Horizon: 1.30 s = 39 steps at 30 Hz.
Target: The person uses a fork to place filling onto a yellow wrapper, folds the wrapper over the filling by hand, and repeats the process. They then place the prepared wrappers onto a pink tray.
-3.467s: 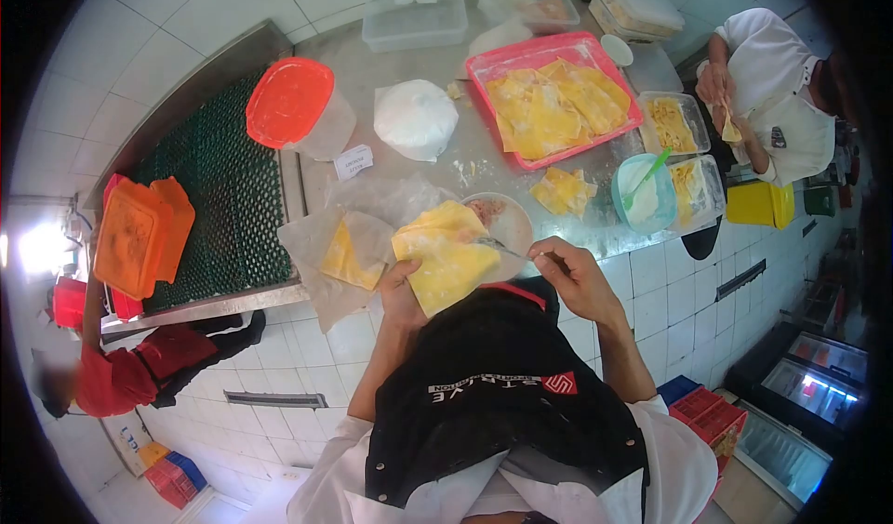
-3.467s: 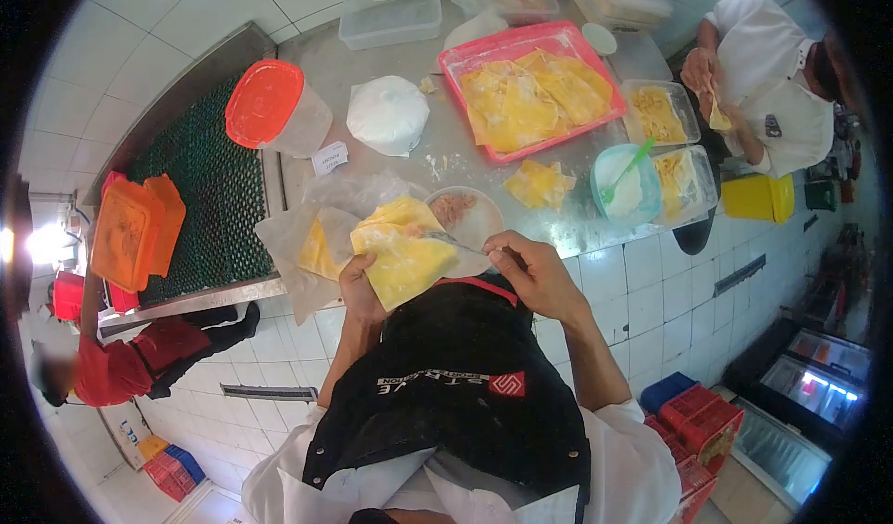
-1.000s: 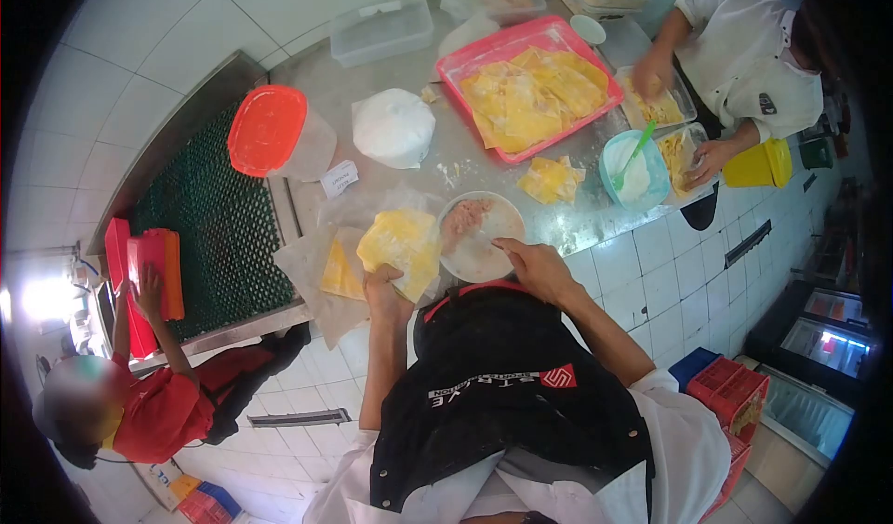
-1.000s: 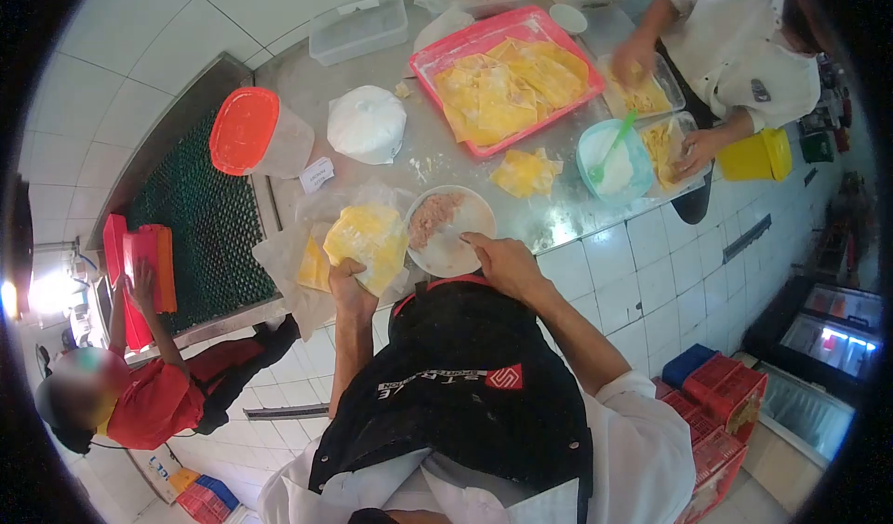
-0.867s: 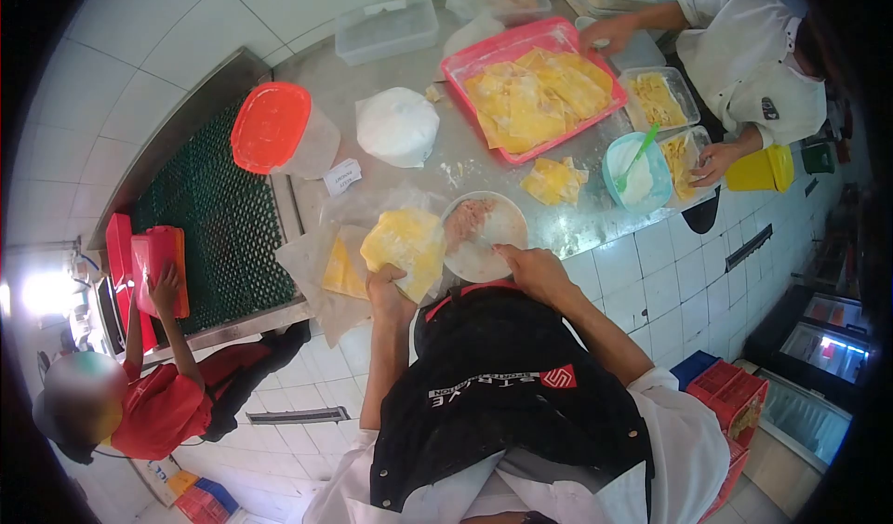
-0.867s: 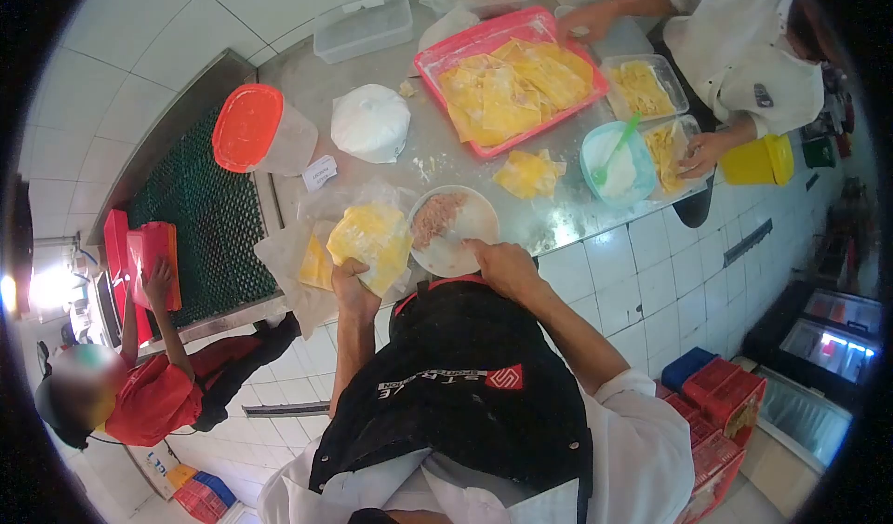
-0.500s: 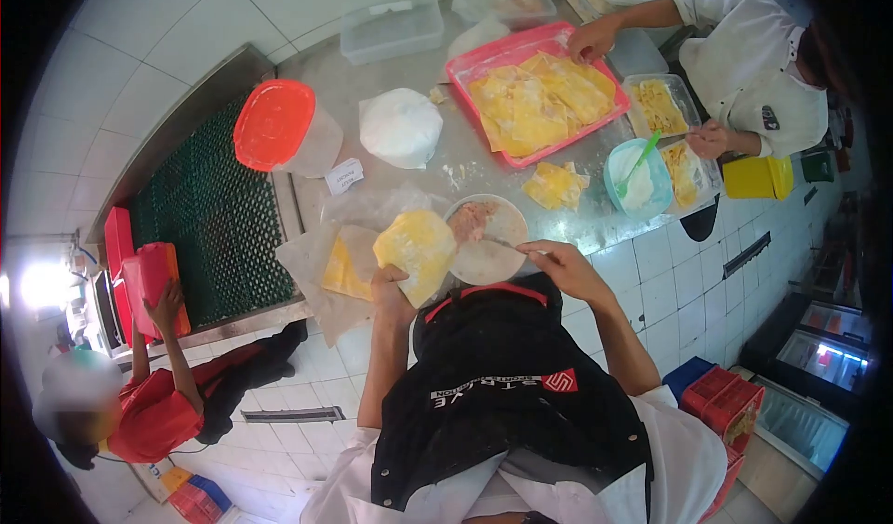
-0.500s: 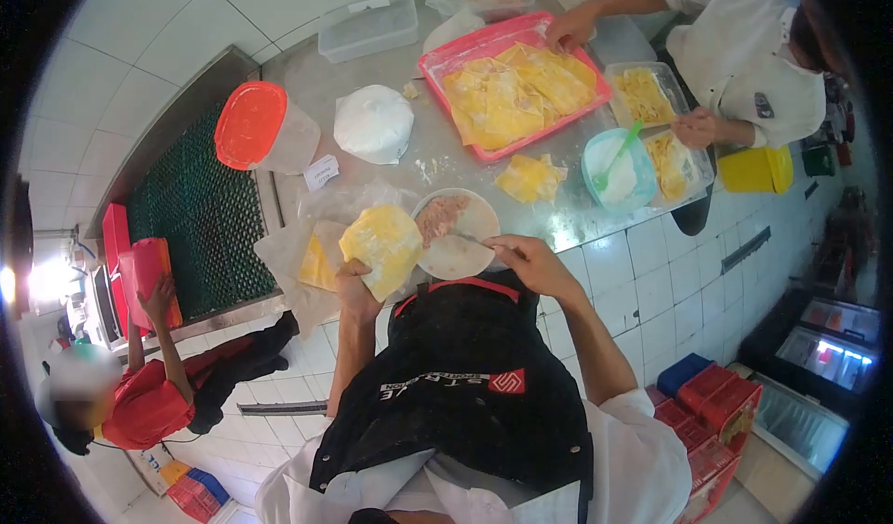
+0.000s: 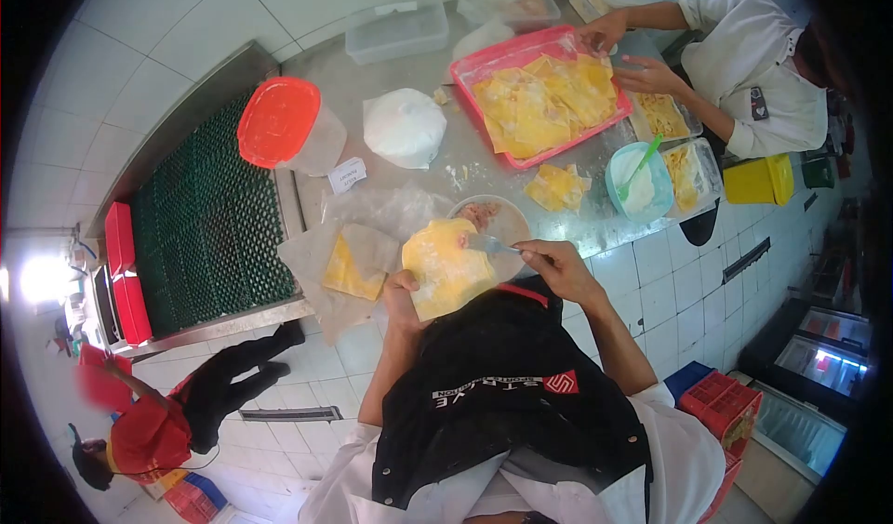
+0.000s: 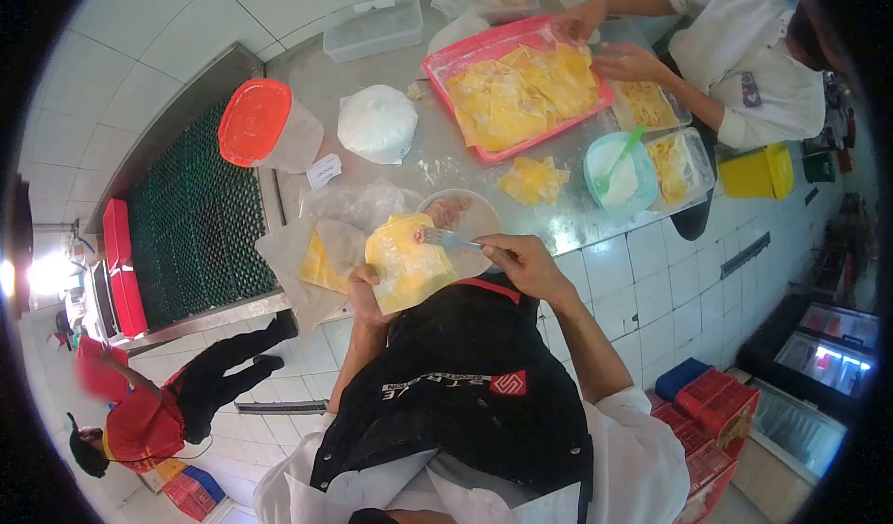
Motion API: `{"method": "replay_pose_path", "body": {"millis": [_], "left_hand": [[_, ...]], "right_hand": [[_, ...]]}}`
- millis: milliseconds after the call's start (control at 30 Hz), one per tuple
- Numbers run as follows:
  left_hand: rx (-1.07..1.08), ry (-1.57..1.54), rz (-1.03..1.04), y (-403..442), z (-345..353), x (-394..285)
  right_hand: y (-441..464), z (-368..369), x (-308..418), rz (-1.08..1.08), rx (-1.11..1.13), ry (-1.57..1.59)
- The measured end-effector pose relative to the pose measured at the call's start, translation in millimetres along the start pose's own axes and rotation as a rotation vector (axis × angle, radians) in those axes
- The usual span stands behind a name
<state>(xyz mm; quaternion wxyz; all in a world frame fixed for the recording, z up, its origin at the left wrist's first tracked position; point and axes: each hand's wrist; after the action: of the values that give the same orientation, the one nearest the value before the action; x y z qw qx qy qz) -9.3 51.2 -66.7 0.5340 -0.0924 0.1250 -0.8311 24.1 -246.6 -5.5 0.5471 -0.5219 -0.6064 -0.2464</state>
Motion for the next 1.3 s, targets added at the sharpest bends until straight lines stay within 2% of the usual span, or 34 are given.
{"method": "replay_pose_path", "body": {"millis": [167, 267, 467, 600, 667, 767, 867, 967, 1067, 1167, 1300], "left_hand": [[0.05, -0.067, 0.061, -1.7, -1.8, -2.0], [0.022, -0.018, 0.157, -7.5, 1.8, -15.2], [-0.061, 0.133, 0.336, -16.8, 18.8, -38.8], [-0.085, 0.187, 0.41, -19.5, 21.7, -41.0], [-0.07, 0.165, 0.398, -21.2, 19.4, -41.0], [-0.039, 0.14, 0.354, -18.7, 9.3, -38.0], [-0.051, 0.152, 0.318, -17.0, 6.5, -36.1], [-0.109, 0.202, 0.332, -16.9, 6.6, -32.8], [-0.168, 0.242, 0.333, -15.2, 0.9, -31.8], [-0.182, 0.257, 0.295, -13.8, -0.1, -27.5], [-0.206, 0.257, 0.207, -12.6, -7.8, -21.6]], "right_hand": [[-2.5, -17.7, -21.8, 0.076, -0.003, 0.054], [2.1, -18.1, -22.0, -0.029, -0.061, -0.039], [14.0, 18.3, -23.2, -0.118, -0.047, -0.59], [17.1, 38.4, -36.1, -0.017, 0.015, -0.74], [13.5, 36.6, -34.4, -0.014, 0.021, -0.753], [9.1, 26.0, -24.7, 0.12, 0.115, -0.833], [2.3, 23.1, -26.8, 0.126, 0.105, -0.832], [-3.8, 16.6, -31.4, 0.104, 0.06, -0.675], [-4.4, 3.6, -12.5, 0.188, 0.082, -0.296], [-6.0, -1.8, -13.6, 0.068, 0.029, -0.109], [-6.7, -4.9, 10.0, -0.039, 0.042, -0.021]]}}
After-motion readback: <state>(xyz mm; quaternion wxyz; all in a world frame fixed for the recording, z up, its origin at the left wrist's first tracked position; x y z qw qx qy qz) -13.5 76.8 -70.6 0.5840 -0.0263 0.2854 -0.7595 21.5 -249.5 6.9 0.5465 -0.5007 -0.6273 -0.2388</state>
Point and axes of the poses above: each hand's wrist, its own y-axis towards the middle knuckle, its own z-axis out of the palm, x = y × z, and after that the axes turned 4 degrees about z, right-handed
